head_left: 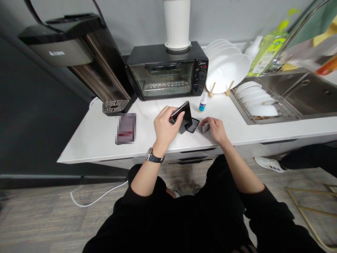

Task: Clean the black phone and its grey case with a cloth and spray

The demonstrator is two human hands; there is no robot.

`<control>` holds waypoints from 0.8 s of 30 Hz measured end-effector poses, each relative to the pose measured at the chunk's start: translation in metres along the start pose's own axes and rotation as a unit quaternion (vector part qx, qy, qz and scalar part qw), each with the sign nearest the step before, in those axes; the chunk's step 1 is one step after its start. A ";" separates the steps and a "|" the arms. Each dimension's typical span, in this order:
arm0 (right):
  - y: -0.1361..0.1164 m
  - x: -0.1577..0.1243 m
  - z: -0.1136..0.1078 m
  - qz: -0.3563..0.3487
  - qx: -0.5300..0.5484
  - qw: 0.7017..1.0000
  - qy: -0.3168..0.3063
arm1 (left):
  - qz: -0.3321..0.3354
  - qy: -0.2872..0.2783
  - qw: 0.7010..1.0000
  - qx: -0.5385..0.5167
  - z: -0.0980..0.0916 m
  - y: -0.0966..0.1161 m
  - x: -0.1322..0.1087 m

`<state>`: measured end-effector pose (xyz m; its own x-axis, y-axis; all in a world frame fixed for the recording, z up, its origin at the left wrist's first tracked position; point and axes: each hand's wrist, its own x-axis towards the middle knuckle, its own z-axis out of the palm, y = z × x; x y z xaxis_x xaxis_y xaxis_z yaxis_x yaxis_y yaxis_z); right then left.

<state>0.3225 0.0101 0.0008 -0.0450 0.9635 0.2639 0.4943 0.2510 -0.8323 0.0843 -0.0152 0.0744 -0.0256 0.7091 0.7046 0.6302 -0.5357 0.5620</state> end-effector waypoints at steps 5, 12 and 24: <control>-0.002 0.002 0.002 -0.020 -0.016 0.999 -0.036 | -0.011 -0.055 0.997 -0.056 0.016 -0.005 -0.005; 0.001 0.001 0.003 -0.030 0.011 0.999 -0.011 | 0.036 -0.055 0.996 -0.053 0.017 -0.004 -0.022; -0.109 0.018 0.019 -0.224 0.119 0.939 0.232 | 0.010 -0.072 0.997 0.017 0.030 -0.014 -0.045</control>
<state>0.2515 0.0016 0.0866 0.2081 0.6261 0.7514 0.3057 0.6881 -0.6581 0.1002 -0.0254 0.0217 0.0977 0.7576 0.6453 0.6551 -0.5371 0.5314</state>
